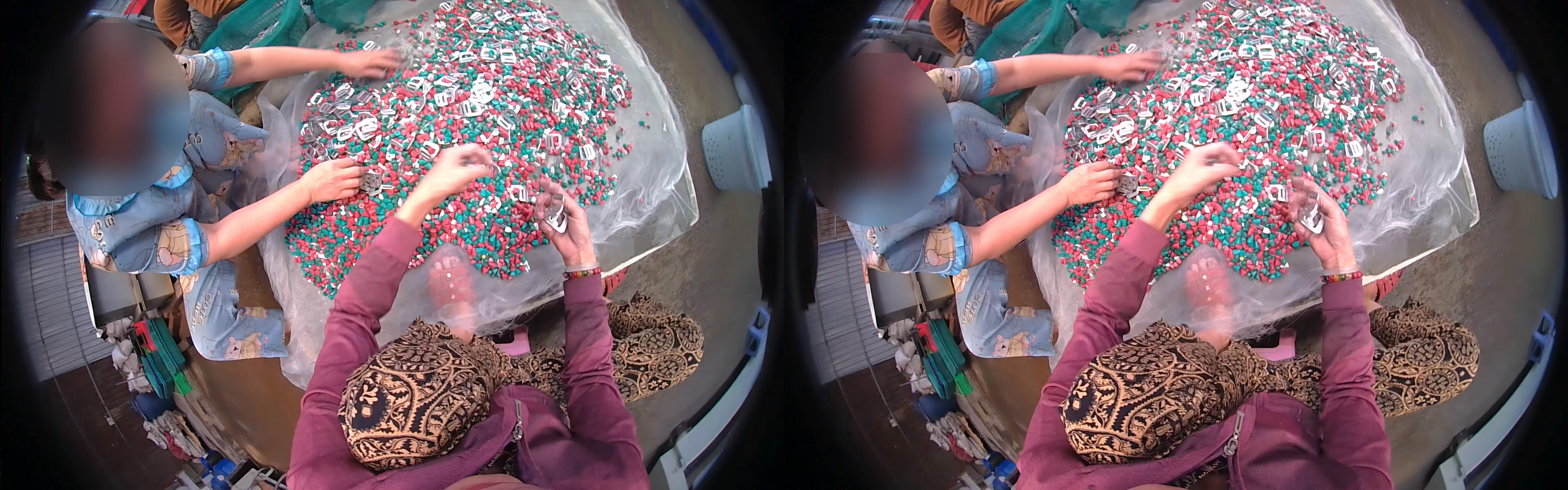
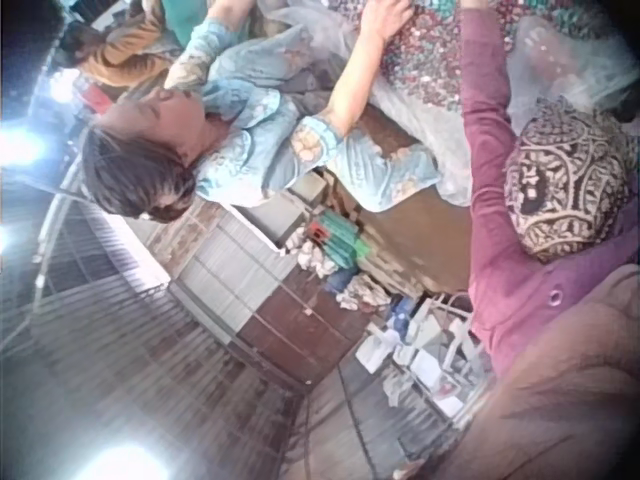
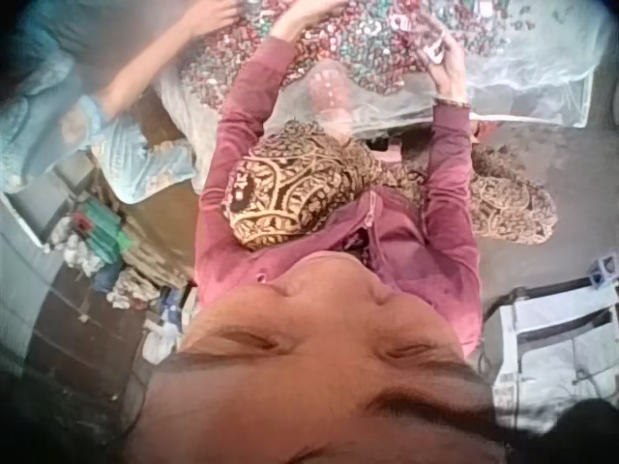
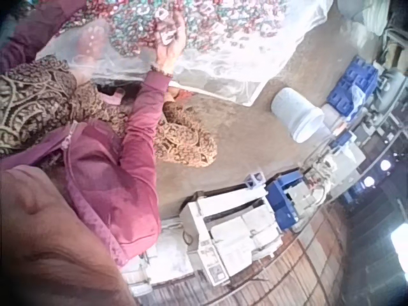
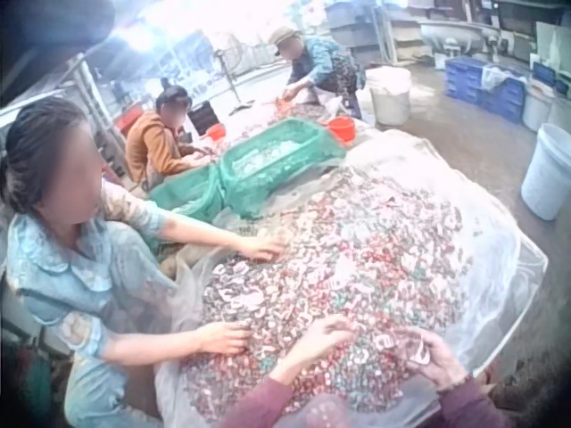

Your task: The person sits on the floor and sorts small red, green, and white plastic pieces by hand from a large pile on a plastic sheet. They pick up handfuls, separate the pieces, and place sorted items into nearby green baskets.

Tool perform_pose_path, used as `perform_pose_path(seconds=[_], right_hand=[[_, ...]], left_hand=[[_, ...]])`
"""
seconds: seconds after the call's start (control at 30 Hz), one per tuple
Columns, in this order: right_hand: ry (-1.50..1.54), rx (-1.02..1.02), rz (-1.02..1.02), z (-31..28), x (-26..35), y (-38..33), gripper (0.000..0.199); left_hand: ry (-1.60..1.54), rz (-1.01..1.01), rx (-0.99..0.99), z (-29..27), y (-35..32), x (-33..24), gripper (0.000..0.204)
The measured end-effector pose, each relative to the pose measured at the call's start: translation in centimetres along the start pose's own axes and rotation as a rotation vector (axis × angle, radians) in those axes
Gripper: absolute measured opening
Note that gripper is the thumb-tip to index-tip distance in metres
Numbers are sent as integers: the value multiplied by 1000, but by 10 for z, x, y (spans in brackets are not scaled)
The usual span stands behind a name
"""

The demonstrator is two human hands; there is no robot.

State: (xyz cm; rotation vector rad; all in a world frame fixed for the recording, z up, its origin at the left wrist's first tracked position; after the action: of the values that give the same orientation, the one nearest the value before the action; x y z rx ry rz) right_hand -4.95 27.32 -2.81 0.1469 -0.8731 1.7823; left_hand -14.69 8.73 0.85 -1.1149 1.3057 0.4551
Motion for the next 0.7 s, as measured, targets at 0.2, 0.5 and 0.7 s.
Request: perform_pose_path(seconds=[0.2,0.5,0.7], right_hand=[[-168,-182,84,-32,7,8,39],[-142,-24,-14,35,28,27,52],[297,144,189,56,1,14,61]], left_hand=[[1266,528,-175,47,50,13,21],[340,221,-366,-55,-46,-1,21],[-890,-32,-147,-48,-50,23,16]])
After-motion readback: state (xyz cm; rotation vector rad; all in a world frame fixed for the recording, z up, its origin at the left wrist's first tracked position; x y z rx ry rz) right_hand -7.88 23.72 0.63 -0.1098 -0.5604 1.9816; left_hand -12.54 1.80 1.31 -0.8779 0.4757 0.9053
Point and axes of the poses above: each hand's wrist, its own y-axis towards the middle knuckle, its own z-axis out of the palm, x = y × z, the point moved 8 cm from there along y, towards the middle knuckle, and after that the axes turned 5 degrees about -x, right-handed, at the moved point
